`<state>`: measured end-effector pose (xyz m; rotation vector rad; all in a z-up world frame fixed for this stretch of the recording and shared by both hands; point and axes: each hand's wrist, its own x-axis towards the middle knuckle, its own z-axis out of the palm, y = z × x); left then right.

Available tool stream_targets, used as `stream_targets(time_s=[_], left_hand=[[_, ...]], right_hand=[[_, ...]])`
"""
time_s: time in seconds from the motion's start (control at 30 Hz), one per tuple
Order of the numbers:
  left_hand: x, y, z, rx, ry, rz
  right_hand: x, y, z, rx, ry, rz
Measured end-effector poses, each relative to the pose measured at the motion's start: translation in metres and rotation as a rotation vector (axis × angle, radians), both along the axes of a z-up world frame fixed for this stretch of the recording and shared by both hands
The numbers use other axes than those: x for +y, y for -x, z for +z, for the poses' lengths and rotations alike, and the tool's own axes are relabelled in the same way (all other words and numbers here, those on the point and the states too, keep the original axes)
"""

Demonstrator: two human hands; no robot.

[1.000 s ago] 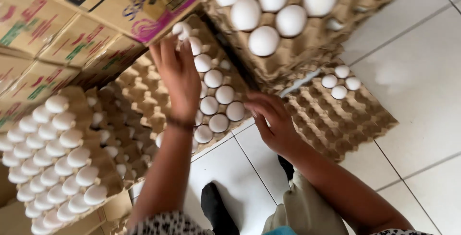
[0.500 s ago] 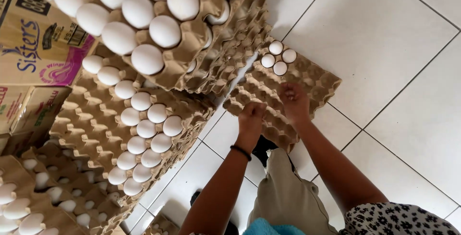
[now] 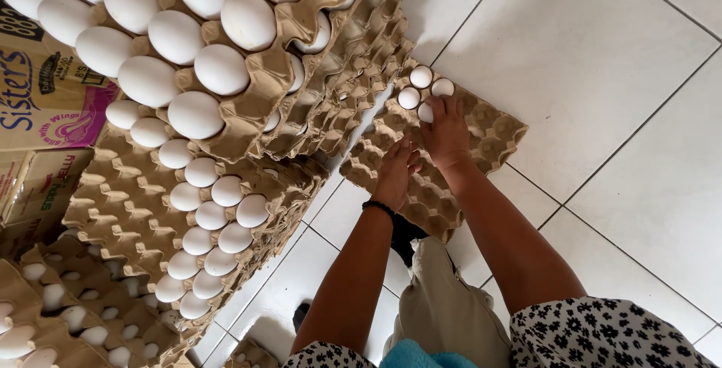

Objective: Transferring and organizing eggs between cardboard trays on the floor of a storage area.

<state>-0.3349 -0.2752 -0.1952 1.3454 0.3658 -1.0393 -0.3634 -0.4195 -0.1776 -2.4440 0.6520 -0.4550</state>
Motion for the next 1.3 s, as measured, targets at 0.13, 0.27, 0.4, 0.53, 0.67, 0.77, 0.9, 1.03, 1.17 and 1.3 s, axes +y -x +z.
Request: stream_targets(time_s=[0.13, 0.27, 0.4, 0.53, 0.67, 0.77, 0.9, 1.03, 1.17, 1.3], left_hand=[[-0.001, -0.006, 0.019, 0.054, 0.031, 0.052], [0.004, -0.015, 0.045, 0.030, 0.177, 0.104], [0.009, -0.013, 0.064, 0.014, 0.328, 0.072], [0.016, -0.009, 0.067, 0.026, 0.379, 0.054], [0.020, -0.004, 0.069, -0.069, 0.311, -0.055], [0.025, -0.001, 0.056, -0.117, 0.279, -0.083], [0.026, 0.006, 0.036, -0.145, 0.240, -0.042], [0.027, 0.008, 0.046, -0.078, 0.211, 0.068], [0.030, 0.013, 0.059, 0.044, 0.276, 0.176], [0.029, 0.012, 0.054, 0.035, 0.315, 0.178]], right_hand=[[0.007, 0.010, 0.022, -0.066, -0.299, -0.052], [0.019, 0.028, 0.025, -0.291, -1.084, -0.076], [0.033, 0.043, 0.030, -0.294, -1.509, -0.186], [0.042, 0.045, 0.021, -0.345, -1.567, -0.197], [0.044, 0.041, 0.041, -0.242, -1.553, -0.260], [0.046, 0.038, 0.051, -0.146, -1.524, -0.292], [0.043, 0.045, 0.041, -0.009, -1.294, -0.165], [0.014, 0.040, 0.025, 0.124, -0.840, -0.101], [-0.023, 0.010, 0.033, 0.000, -0.252, -0.080], [-0.050, -0.014, 0.007, 0.154, -0.198, -0.090]])
